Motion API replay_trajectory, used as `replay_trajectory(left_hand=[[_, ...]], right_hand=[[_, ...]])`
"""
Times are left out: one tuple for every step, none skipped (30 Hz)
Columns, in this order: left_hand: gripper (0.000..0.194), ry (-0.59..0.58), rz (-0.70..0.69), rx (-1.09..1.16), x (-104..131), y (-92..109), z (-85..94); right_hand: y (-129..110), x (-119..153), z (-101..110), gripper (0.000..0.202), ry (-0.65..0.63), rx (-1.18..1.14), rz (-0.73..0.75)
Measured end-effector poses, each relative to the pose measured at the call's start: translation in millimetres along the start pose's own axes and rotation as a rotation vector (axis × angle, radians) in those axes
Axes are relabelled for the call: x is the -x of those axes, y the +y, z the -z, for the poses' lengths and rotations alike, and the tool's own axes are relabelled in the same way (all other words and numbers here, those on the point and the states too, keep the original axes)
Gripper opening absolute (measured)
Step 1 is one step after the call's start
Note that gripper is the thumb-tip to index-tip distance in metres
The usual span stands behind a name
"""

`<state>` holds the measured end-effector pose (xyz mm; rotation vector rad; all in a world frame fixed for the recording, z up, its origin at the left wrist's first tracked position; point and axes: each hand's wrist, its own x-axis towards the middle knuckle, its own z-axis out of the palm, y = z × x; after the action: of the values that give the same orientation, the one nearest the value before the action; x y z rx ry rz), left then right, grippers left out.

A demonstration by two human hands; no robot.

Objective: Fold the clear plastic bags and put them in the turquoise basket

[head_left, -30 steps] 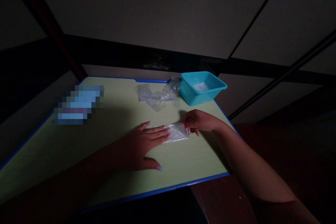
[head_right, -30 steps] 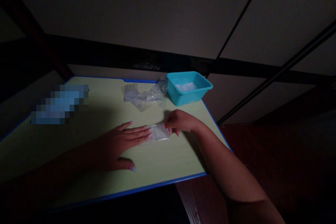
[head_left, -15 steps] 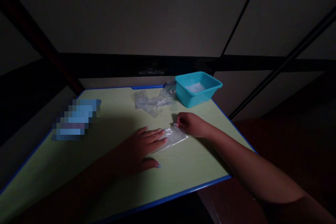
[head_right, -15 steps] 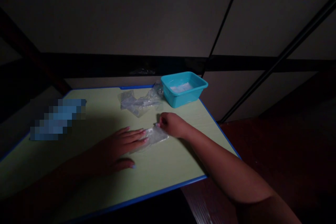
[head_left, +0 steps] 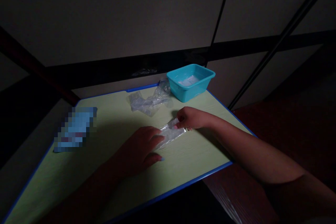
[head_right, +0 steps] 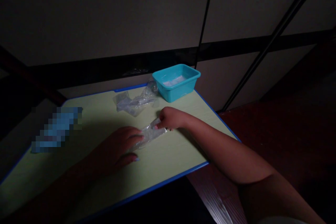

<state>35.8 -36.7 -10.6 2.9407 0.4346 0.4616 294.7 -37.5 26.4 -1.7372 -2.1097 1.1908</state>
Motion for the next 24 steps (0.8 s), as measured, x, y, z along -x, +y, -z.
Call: replay_trajectory(left_hand=[[0.049,0.002,-0.007,-0.004,-1.1,0.5,0.1],[0.051,0.001,-0.021,-0.008,-2.0,0.9,0.0],[0.053,-0.006,-0.037,-0.011,-2.8,1.1,-0.4],[0.054,-0.018,-0.051,-0.012,-3.5,1.1,-1.0],[0.054,-0.031,-0.063,-0.012,-3.9,0.9,-1.7],[0.054,-0.043,-0.071,-0.011,-4.1,0.6,-2.5],[0.054,-0.047,-0.073,-0.010,-3.9,0.2,-3.3],[0.054,-0.045,-0.071,-0.009,-3.4,-0.3,-4.1],[0.054,-0.039,-0.064,-0.008,-2.6,-0.9,-4.7],[0.055,-0.033,-0.052,-0.009,-1.4,-1.4,-5.1],[0.055,-0.026,-0.036,-0.010,-0.1,-2.0,-5.5],[0.054,-0.021,-0.014,-0.009,1.4,-2.6,-5.7],[0.054,-0.019,0.010,-0.002,2.7,-3.1,-5.8],[0.053,-0.022,0.038,0.009,3.8,-3.6,-5.8],[0.052,-0.024,0.068,0.023,4.7,-4.0,-5.6],[0.051,-0.023,0.101,0.035,5.2,-4.4,-5.1],[0.050,-0.021,0.135,0.044,5.4,-4.8,-4.5],[0.050,-0.017,0.170,0.049,5.4,-5.2,-3.7],[0.050,-0.010,0.203,0.052,5.3,-5.7,-2.9],[0.050,0.000,0.232,0.060,5.2,-6.2,-2.4],[0.051,0.013,0.259,0.078,5.2,-6.9,-2.2],[0.053,0.033,0.289,0.106,5.4,-7.7,-2.6],[0.055,0.057,0.321,0.146,5.6,-8.6,-3.5],[0.057,0.085,0.357,0.195,5.7,-9.5,-4.8]], right_hand=[[0.0,0.1,0.0,0.021,0.005,0.005,0.010],[-0.1,0.3,-0.1,0.019,0.013,0.020,0.017],[-0.4,0.5,-0.4,0.018,0.020,0.036,0.024],[-0.6,0.7,-0.7,0.017,0.029,0.051,0.032],[-0.8,0.9,-1.2,0.016,0.038,0.058,0.041],[-0.7,1.1,-1.7,0.016,0.044,0.058,0.050],[-0.4,1.3,-2.2,0.015,0.045,0.051,0.056],[0.0,1.4,-2.6,0.014,0.043,0.035,0.061],[0.7,1.4,-3.1,0.013,0.039,0.013,0.066],[1.3,1.3,-3.5,0.011,0.035,-0.014,0.072],[2.0,1.1,-4.0,0.010,0.032,-0.043,0.079],[2.7,0.7,-4.7,0.010,0.033,-0.072,0.086],[3.3,0.1,-5.6,0.009,0.036,-0.098,0.091],[3.8,-0.6,-6.7,0.009,0.037,-0.118,0.091],[4.3,-1.5,-8.1,0.008,0.036,-0.136,0.087],[4.9,-2.5,-9.7,0.008,0.035,-0.153,0.083],[5.5,-3.6,-11.4,0.008,0.038,-0.171,0.080],[6.2,-4.6,-13.2,0.008,0.047,-0.190,0.087],[6.8,-5.4,-14.8,0.010,0.063,-0.209,0.107],[7.3,-5.8,-16.2,0.011,0.086,-0.226,0.139],[7.4,-5.9,-17.1,0.012,0.109,-0.244,0.181],[7.1,-5.5,-17.5,0.014,0.126,-0.265,0.232],[6.3,-4.5,-17.5,0.015,0.126,-0.295,0.284],[5.0,-3.1,-17.2,0.016,0.108,-0.336,0.334]])
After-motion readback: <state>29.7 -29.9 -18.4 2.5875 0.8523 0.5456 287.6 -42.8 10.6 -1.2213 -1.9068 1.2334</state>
